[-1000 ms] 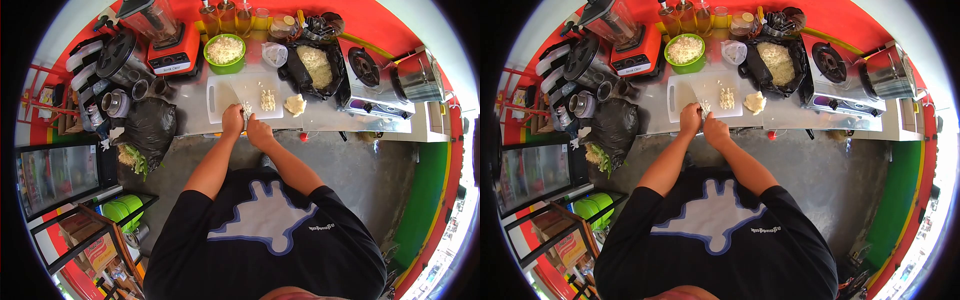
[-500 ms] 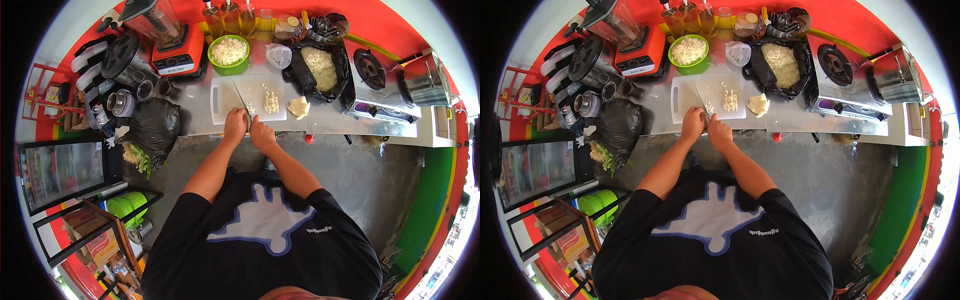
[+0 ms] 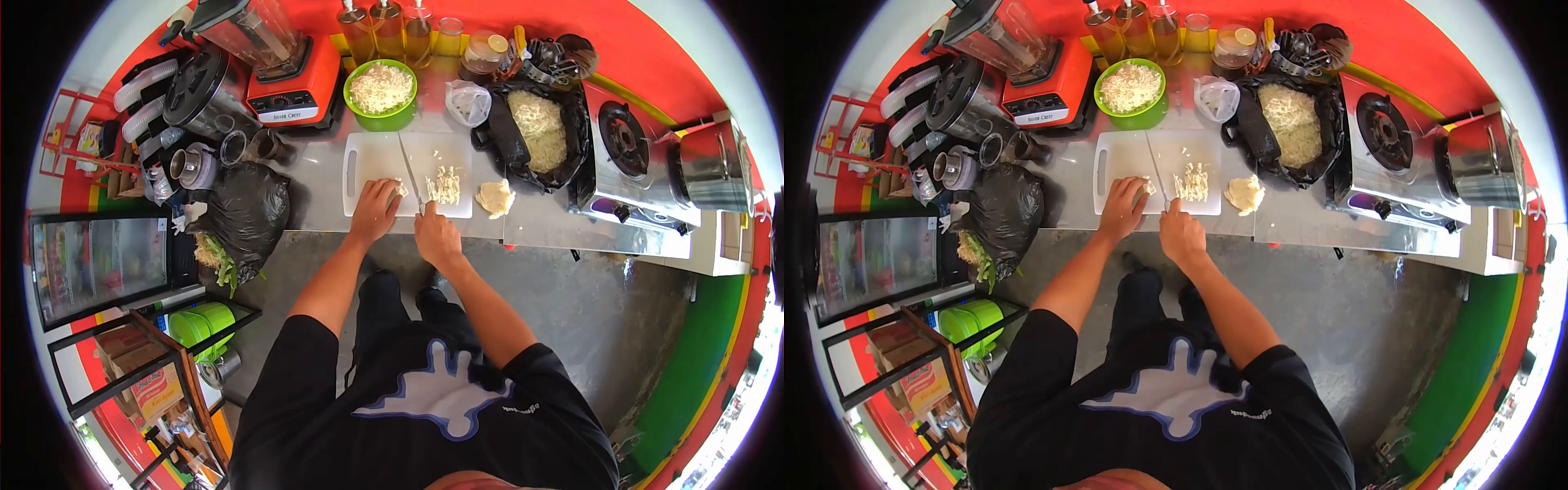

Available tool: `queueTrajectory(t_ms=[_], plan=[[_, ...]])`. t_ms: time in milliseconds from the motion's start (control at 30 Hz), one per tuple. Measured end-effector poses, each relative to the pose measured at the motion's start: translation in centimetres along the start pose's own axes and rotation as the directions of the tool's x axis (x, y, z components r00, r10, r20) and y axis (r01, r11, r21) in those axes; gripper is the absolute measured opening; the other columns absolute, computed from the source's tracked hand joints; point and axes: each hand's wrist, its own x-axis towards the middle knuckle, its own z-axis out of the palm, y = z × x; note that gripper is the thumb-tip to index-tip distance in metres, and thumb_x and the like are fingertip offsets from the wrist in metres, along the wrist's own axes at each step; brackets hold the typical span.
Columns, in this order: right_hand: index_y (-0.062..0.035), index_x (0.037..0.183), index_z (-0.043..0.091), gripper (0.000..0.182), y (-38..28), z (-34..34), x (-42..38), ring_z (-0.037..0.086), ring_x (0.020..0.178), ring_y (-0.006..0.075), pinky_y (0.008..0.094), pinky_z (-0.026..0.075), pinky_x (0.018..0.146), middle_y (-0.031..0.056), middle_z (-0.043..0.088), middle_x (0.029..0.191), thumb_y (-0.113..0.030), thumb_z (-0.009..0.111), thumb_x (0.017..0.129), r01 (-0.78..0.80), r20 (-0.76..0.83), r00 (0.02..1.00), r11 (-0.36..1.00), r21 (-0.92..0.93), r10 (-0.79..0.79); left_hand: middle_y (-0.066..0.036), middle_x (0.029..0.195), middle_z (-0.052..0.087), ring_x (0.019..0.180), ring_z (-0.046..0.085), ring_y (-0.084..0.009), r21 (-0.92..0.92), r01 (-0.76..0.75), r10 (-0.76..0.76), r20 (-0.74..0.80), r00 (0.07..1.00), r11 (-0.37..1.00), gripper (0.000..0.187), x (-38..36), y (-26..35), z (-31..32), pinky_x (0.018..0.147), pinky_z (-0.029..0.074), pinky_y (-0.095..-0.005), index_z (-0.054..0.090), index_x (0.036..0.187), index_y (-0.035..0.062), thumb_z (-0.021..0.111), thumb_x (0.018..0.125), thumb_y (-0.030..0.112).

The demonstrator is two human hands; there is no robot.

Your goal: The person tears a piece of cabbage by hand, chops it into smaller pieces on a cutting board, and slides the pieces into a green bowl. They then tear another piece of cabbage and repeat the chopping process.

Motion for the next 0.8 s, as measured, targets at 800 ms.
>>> queueTrajectory(t_ms=[800], plan=[[0.0010, 0.113, 0.042, 0.028, -1.1, 2.2, 1.6, 0.072, 0.088, 0.0427, 0.0508, 0.058, 0.075, 0.0235, 0.072, 0.089, -0.024, 0.049, 0.102, -0.032, 0.075, 0.996, 0.994, -0.107, 0.040, -0.003, 0.113, 0.058, 0.097, 0.055, -0.0279, 0.206, -0.015, 0.011, 0.021, 1.000, 0.978, 0.011, -0.3, 0.0, 0.3, 0.086, 0.047, -0.0427, 0.064, 0.101, 0.0151, 0.065, 0.090, 0.016]])
